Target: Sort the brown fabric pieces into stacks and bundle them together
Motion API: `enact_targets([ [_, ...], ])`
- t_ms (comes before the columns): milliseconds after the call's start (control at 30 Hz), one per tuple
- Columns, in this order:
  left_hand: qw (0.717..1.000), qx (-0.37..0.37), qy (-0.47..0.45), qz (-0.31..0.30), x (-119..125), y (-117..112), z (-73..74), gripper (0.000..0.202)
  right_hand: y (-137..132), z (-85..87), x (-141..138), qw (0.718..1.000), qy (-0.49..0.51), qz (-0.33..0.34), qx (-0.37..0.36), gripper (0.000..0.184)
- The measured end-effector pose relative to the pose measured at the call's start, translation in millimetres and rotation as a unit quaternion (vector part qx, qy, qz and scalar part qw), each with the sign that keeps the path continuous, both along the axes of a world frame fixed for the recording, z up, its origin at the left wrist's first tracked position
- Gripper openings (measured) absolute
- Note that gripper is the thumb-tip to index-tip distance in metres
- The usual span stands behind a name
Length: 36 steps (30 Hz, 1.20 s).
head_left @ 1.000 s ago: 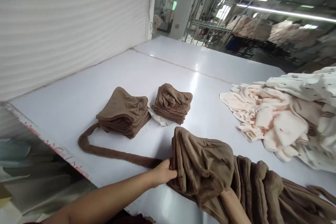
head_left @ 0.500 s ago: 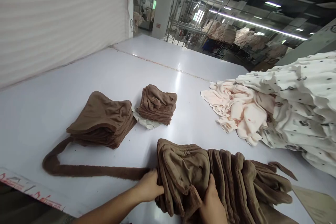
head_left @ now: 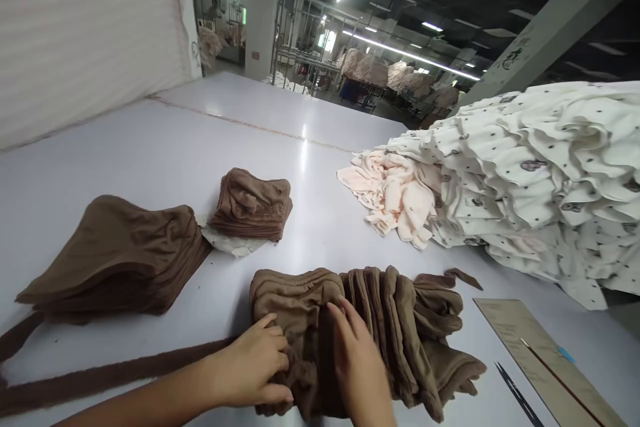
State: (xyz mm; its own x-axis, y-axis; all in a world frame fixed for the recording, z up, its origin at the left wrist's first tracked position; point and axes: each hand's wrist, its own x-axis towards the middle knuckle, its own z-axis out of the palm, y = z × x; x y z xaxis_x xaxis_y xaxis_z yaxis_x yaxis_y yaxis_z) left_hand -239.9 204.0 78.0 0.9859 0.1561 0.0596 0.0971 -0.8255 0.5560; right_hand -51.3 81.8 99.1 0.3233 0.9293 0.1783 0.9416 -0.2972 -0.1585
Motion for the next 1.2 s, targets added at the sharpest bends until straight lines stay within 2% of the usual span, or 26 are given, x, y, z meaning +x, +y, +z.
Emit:
enact_targets([
  [67, 1.000, -0.008, -0.017, 0.007, 13, -2, 24.7, 0.019, -26, 34.3, 30, 0.997, -0.018, -0.053, 0.055, 0.039],
  [100, 0.999, -0.004, -0.035, 0.004, 24, -5, 39.2, 0.015, -40, 47.7, 50, 0.987, -0.045, -0.121, 0.099, 0.036],
  [133, 0.998, 0.003, -0.058, -0.009, 40, -9, 53.2, 0.014, -53, 56.8, 73, 0.970, -0.074, -0.202, 0.115, 0.040],
  [167, 0.996, 0.014, -0.085, -0.026, 58, -14, 65.7, 0.016, -63, 61.2, 96, 0.963, -0.088, -0.234, 0.100, 0.048],
  [200, 0.992, 0.032, -0.114, -0.050, 78, -21, 75.9, 0.017, -71, 61.4, 118, 0.964, -0.080, -0.238, 0.088, 0.053],
  [267, 0.977, 0.085, -0.166, -0.101, 119, -34, 89.1, 0.021, -78, 54.7, 152, 0.973, -0.058, -0.211, 0.073, 0.044],
  [333, 0.960, 0.139, -0.198, -0.139, 159, -47, 93.8, 0.024, -75, 48.8, 174, 0.980, -0.040, -0.177, 0.075, 0.035],
  [400, 0.957, 0.175, -0.184, -0.143, 191, -57, 92.7, 0.029, -65, 50.1, 188, 0.979, -0.042, -0.173, 0.097, 0.033],
  [500, 0.974, 0.210, -0.069, -0.041, 226, -67, 84.7, 0.047, -46, 58.4, 202, 0.970, -0.060, -0.194, 0.135, 0.035],
  [567, 0.972, 0.233, -0.005, 0.034, 239, -70, 77.6, 0.045, -35, 59.3, 205, 0.970, -0.063, -0.195, 0.129, 0.040],
  [667, 0.963, 0.263, 0.007, 0.055, 249, -71, 67.4, 0.028, -26, 52.0, 193, 0.971, -0.073, -0.198, 0.108, 0.050],
  [733, 0.964, 0.261, -0.021, 0.043, 252, -65, 59.6, 0.041, -27, 43.5, 180, 0.972, -0.086, -0.192, 0.100, 0.052],
  [800, 0.978, 0.202, -0.036, 0.045, 253, -53, 47.5, 0.063, -28, 30.0, 171, 0.976, -0.092, -0.182, 0.081, 0.053],
  [867, 0.991, 0.120, -0.019, 0.061, 252, -37, 29.0, 0.081, -27, 8.8, 171, 0.977, -0.081, -0.188, 0.052, 0.057],
  [1000, 0.996, 0.031, 0.039, 0.078, 241, -11, -18.4, 0.087, -16, -45.9, 179, 0.977, -0.034, -0.212, 0.013, 0.064],
  [1067, 0.995, 0.003, 0.057, 0.081, 236, -7, -36.5, 0.089, -10, -65.8, 177, 0.975, -0.016, -0.221, 0.015, 0.067],
  [1133, 0.994, -0.014, 0.065, 0.086, 235, -8, -45.1, 0.089, -8, -73.5, 173, 0.973, -0.001, -0.228, 0.029, 0.070],
  [1200, 0.994, -0.028, 0.064, 0.089, 237, -11, -42.9, 0.088, -9, -69.7, 171, 0.974, 0.014, -0.221, 0.049, 0.071],
])
